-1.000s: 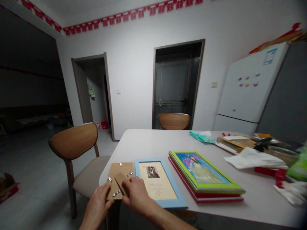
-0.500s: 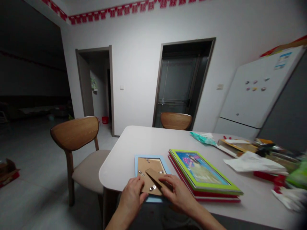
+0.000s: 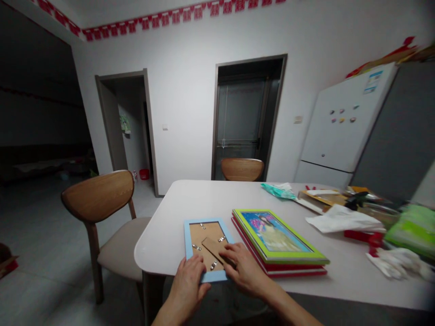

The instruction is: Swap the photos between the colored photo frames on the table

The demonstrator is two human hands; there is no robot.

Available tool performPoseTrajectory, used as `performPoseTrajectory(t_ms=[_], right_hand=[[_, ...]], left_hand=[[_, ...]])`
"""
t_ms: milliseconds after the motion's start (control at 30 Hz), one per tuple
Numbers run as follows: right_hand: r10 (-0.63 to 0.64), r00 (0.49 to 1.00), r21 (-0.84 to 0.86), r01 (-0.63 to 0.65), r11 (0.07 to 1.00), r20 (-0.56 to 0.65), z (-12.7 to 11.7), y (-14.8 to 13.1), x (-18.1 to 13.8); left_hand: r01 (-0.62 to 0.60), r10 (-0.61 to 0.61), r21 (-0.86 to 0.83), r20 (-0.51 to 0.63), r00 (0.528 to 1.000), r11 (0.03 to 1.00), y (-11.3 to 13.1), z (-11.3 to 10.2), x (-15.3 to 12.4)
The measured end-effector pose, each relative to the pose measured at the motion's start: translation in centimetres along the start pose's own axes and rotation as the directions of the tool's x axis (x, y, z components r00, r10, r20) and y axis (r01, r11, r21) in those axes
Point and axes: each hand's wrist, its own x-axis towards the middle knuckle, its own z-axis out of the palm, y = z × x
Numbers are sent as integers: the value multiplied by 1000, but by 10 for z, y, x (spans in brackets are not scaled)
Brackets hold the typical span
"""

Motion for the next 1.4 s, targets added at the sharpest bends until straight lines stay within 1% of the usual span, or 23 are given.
performPoseTrajectory(t_ms=[133,233,300,433,600,667,700,767,833,900,1000,1167,1300,1400], right_hand=[[-61,998,-29,62,998,27,-3,-15,-1],[-143,987,-14,144,989,76,0,-27,1],[-173,979,-2,175,985,106,3,-31,3],[-182,977,17,181,983,111,8,-32,3],[-209,971,43,205,978,118,6,-29,1],[-191,976,48,187,981,106,5,-25,6],[-157,984,36,154,987,89,5,-21,9],[-43,998,-25,44,999,39,6,-12,20],[64,998,-103,-63,993,7,8,-1,31],[120,993,-148,-118,982,7,13,9,41],[124,992,-138,-120,983,20,19,17,47],[106,994,-77,-105,991,19,22,18,42],[83,997,-90,-82,993,9,17,15,35],[76,997,-118,-79,990,-32,16,6,36]], left_hand=[[12,-12,-27,-5,1000,1000,-9,-1,1],[12,-13,-35,-11,1000,999,-17,0,2],[18,-18,-32,-15,1000,999,-20,1,1],[28,-29,-42,-18,999,999,-23,4,0],[47,-49,-79,-30,998,996,-24,2,0],[58,-60,-91,-18,998,994,-23,-1,0],[59,-61,-95,-13,998,994,-22,-3,0],[53,-55,-102,-16,998,993,-21,-6,-1],[47,-50,-108,-31,998,993,-20,-7,-1],[46,-51,-113,-44,998,993,-19,-7,-1],[56,-62,-114,-56,996,992,-17,-7,-1],[76,-84,-137,-53,995,988,-18,-4,-3],[82,-91,-152,-51,995,985,-21,-2,-5],[68,-80,-150,-74,994,986,-21,-1,-5]])
